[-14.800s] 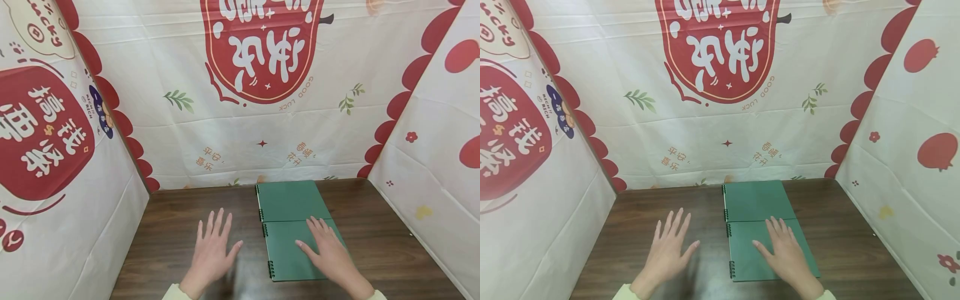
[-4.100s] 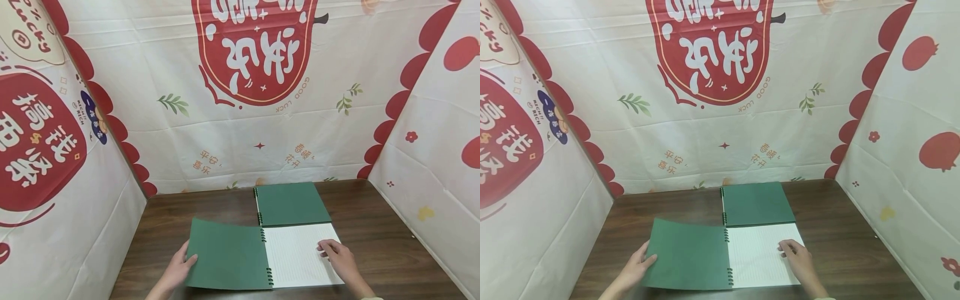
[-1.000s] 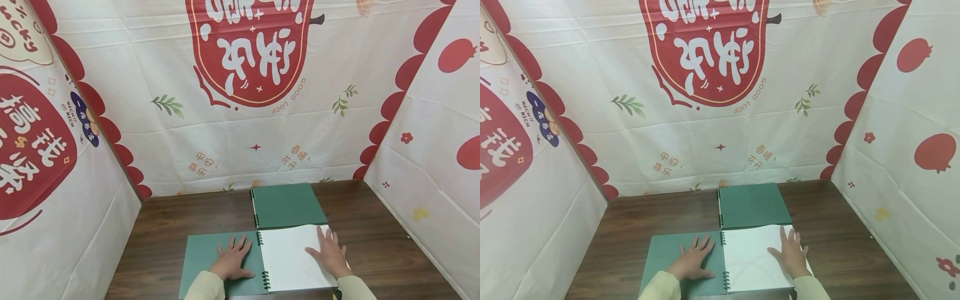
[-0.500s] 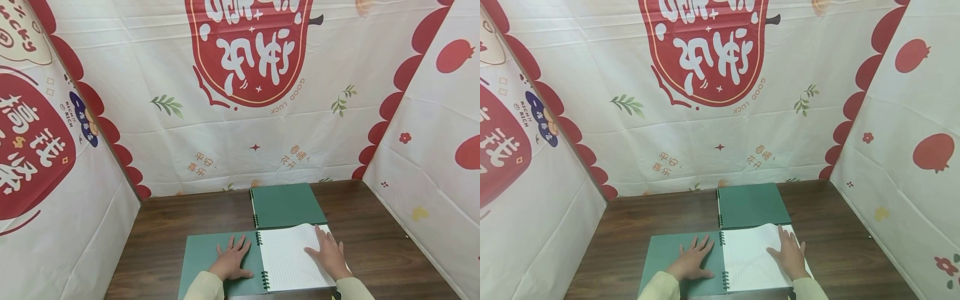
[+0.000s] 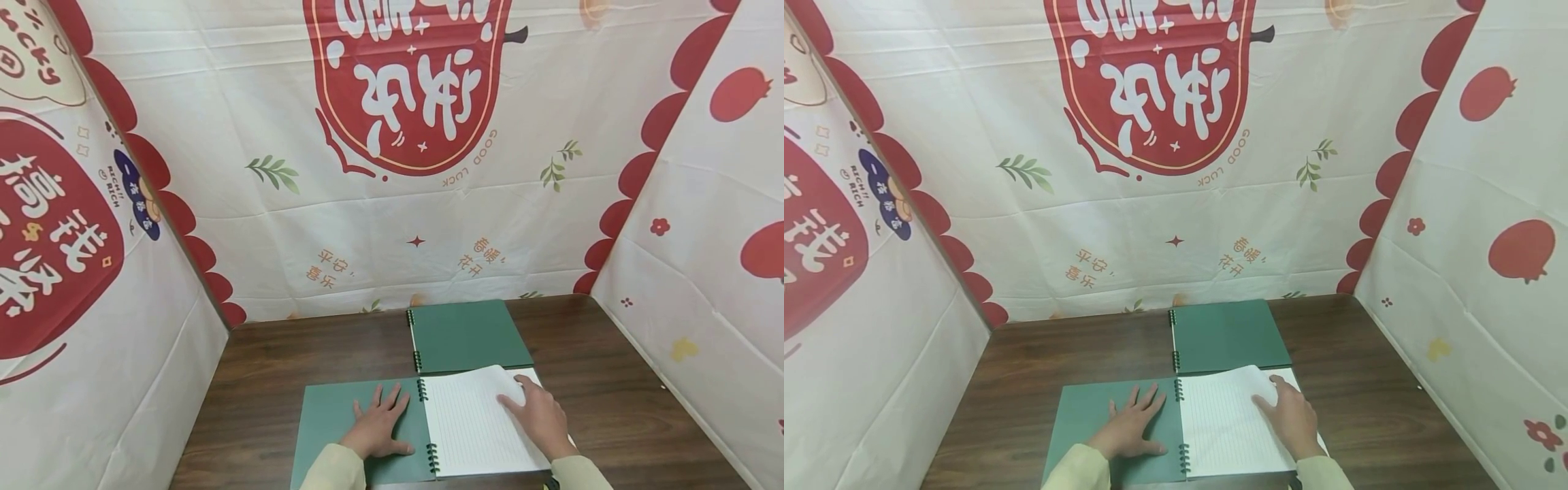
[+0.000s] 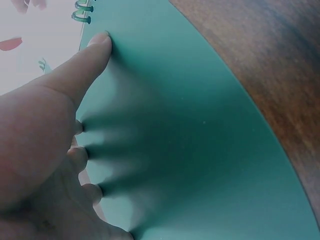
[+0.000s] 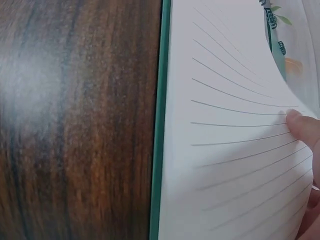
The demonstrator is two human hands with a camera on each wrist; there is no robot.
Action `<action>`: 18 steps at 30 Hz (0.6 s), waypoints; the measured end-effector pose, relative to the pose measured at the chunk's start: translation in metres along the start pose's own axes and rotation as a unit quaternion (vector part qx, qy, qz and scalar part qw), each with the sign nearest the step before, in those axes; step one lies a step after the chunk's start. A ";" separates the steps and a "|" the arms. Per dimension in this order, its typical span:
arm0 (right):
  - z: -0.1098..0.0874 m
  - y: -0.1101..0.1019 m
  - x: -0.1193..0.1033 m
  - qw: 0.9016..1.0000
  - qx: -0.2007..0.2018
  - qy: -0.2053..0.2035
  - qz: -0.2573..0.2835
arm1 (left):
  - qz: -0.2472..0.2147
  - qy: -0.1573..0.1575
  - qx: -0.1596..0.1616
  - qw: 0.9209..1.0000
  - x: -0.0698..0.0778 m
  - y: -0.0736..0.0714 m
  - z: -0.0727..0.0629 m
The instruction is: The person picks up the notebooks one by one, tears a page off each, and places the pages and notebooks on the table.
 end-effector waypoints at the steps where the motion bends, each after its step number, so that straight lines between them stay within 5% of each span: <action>1: 0.000 -0.001 0.000 1.000 -0.002 0.006 0.001 | 0.000 0.000 0.000 1.000 0.000 0.000 0.000; 18: 0.000 -0.005 0.002 0.998 -0.047 0.030 -0.004 | -0.001 -0.004 -0.005 1.000 0.001 -0.002 -0.002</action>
Point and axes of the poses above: each hand's wrist, its own z-axis towards the middle knuckle, its own y-axis out of the palm, x = y × z, the point moved 1 cm from there along z, towards the middle knuckle, and after that the axes turned 7 degrees about z, right-handed, at the moved point
